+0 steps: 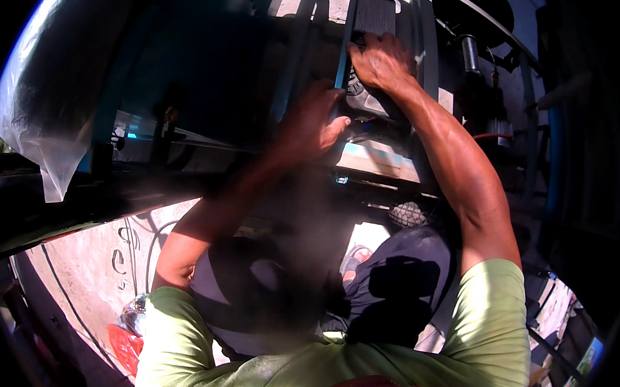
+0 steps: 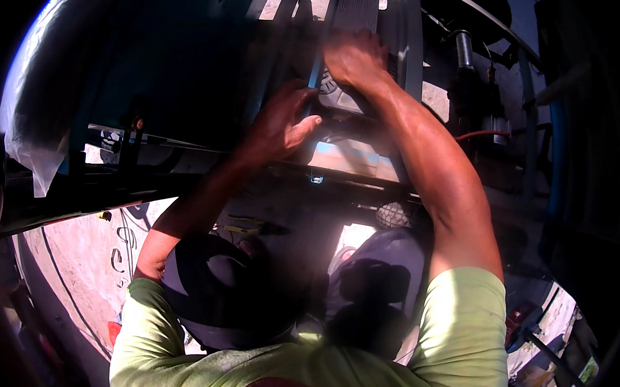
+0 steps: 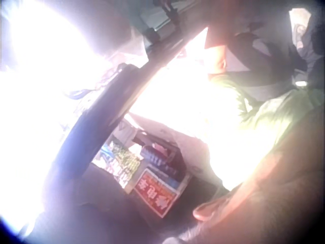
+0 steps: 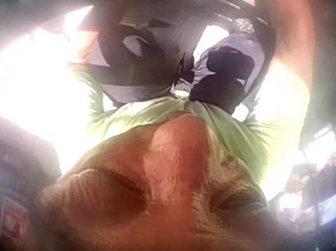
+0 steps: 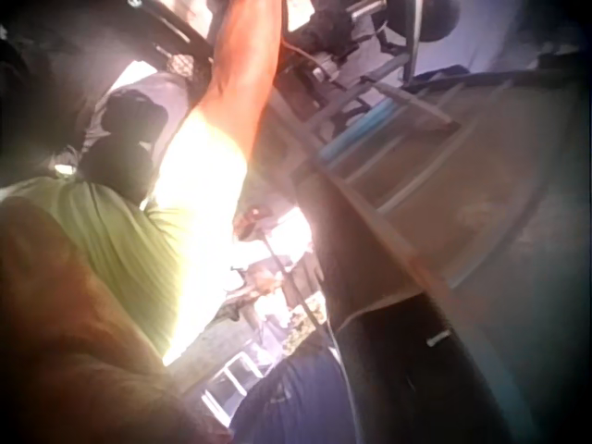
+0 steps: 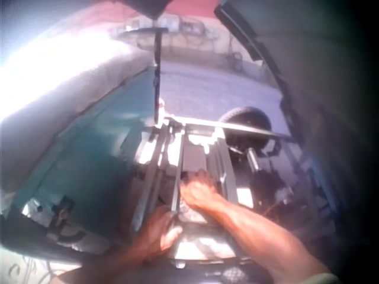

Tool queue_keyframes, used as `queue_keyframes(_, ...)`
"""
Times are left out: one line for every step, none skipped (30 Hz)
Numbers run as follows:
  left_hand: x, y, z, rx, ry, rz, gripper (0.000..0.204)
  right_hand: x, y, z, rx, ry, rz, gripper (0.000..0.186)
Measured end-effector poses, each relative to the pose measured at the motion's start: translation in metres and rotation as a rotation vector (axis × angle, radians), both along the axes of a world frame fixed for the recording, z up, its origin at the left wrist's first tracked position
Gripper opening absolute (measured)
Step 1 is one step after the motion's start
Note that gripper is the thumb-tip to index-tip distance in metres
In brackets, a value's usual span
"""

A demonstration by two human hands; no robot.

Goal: The person connects multiple colored wires to an electronic controller unit and then attaches a black plastic housing over the components by hand.

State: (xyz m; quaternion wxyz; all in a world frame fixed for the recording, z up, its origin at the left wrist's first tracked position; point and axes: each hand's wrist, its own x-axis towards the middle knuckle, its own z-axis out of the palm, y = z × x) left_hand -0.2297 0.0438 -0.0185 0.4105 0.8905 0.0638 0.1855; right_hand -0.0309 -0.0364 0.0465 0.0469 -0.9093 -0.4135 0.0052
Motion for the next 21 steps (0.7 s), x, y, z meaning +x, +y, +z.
queue_keyframes(0.0, 0.0, 0.0, 0.013, 0.008, -0.008, 0.053, 0.005, -0.003, -0.015, 0.049, -0.027, -0.014, 0.063)
queue_keyframes(0.0, 0.001, 0.0, 0.011, -0.004, -0.003, 0.053, 0.006, -0.003, -0.022, 0.101, -0.054, -0.026, 0.063)
queue_keyframes(-0.001, 0.0, 0.0, 0.008, -0.016, 0.002, 0.052, 0.009, -0.002, -0.027, 0.143, -0.062, -0.052, 0.062)
queue_keyframes(-0.001, 0.0, 0.0, 0.005, -0.028, 0.006, 0.052, 0.013, -0.001, -0.032, 0.185, -0.069, -0.08, 0.062)
queue_keyframes(0.0, -0.001, 0.0, -0.071, 0.002, 0.004, 0.051, 0.013, -0.001, -0.036, 0.224, -0.074, -0.112, 0.062)
queue_keyframes(0.002, -0.001, 0.001, -0.147, 0.033, 0.002, 0.05, 0.014, -0.001, -0.039, 0.243, -0.068, -0.099, 0.061)
queue_keyframes(0.004, -0.001, 0.002, -0.223, 0.065, 0.001, 0.049, 0.018, -0.001, -0.041, 0.263, -0.063, -0.087, 0.061)
queue_keyframes(0.008, 0.0, 0.004, -0.17, 0.041, 0.017, 0.049, 0.02, 0.002, -0.039, 0.287, -0.056, -0.073, 0.06)
queue_keyframes(0.012, 0.002, 0.005, -0.118, 0.017, 0.033, 0.048, 0.022, 0.007, -0.033, 0.269, 0.009, -0.126, 0.059)
queue_keyframes(0.016, 0.003, 0.004, -0.066, -0.008, 0.048, 0.047, 0.023, 0.01, -0.037, 0.27, -0.011, -0.139, 0.06)
queue_keyframes(0.021, 0.003, 0.002, -0.021, -0.041, 0.078, 0.044, 0.024, 0.013, -0.038, 0.275, -0.033, -0.148, 0.06)
queue_keyframes(0.024, 0.006, 0.002, -0.057, -0.008, 0.073, 0.043, 0.025, 0.015, -0.039, 0.279, -0.054, -0.157, 0.06)
queue_keyframes(0.026, 0.008, 0.001, -0.093, 0.025, 0.069, 0.042, 0.025, 0.015, -0.039, 0.271, -0.045, -0.157, 0.061)
queue_keyframes(0.027, 0.009, 0.002, -0.131, 0.055, 0.066, 0.042, 0.026, 0.014, -0.04, 0.281, -0.037, -0.157, 0.061)
queue_keyframes(0.027, 0.009, 0.001, -0.084, 0.008, 0.06, 0.041, 0.026, 0.013, -0.041, 0.29, -0.029, -0.156, 0.061)
queue_keyframes(0.027, 0.01, -0.001, -0.037, -0.039, 0.055, 0.041, 0.026, 0.012, -0.042, 0.299, -0.02, -0.155, 0.061)
queue_keyframes(0.026, 0.01, -0.001, 0.011, -0.085, 0.049, 0.04, 0.026, 0.012, -0.042, 0.3, -0.016, -0.158, 0.061)
queue_keyframes(0.025, 0.011, -0.002, -0.006, -0.078, 0.048, 0.04, 0.026, 0.012, -0.042, 0.3, -0.011, -0.16, 0.062)
queue_keyframes(0.024, 0.011, -0.001, -0.022, -0.07, 0.048, 0.039, 0.025, 0.012, -0.042, 0.302, -0.005, -0.162, 0.062)
queue_keyframes(0.024, 0.011, 0.001, -0.039, -0.064, 0.047, 0.039, 0.025, 0.012, -0.041, 0.295, -0.001, -0.165, 0.062)
queue_keyframes(0.023, 0.01, 0.004, -0.008, -0.061, 0.061, 0.037, 0.025, 0.011, -0.041, 0.29, 0.003, -0.168, 0.063)
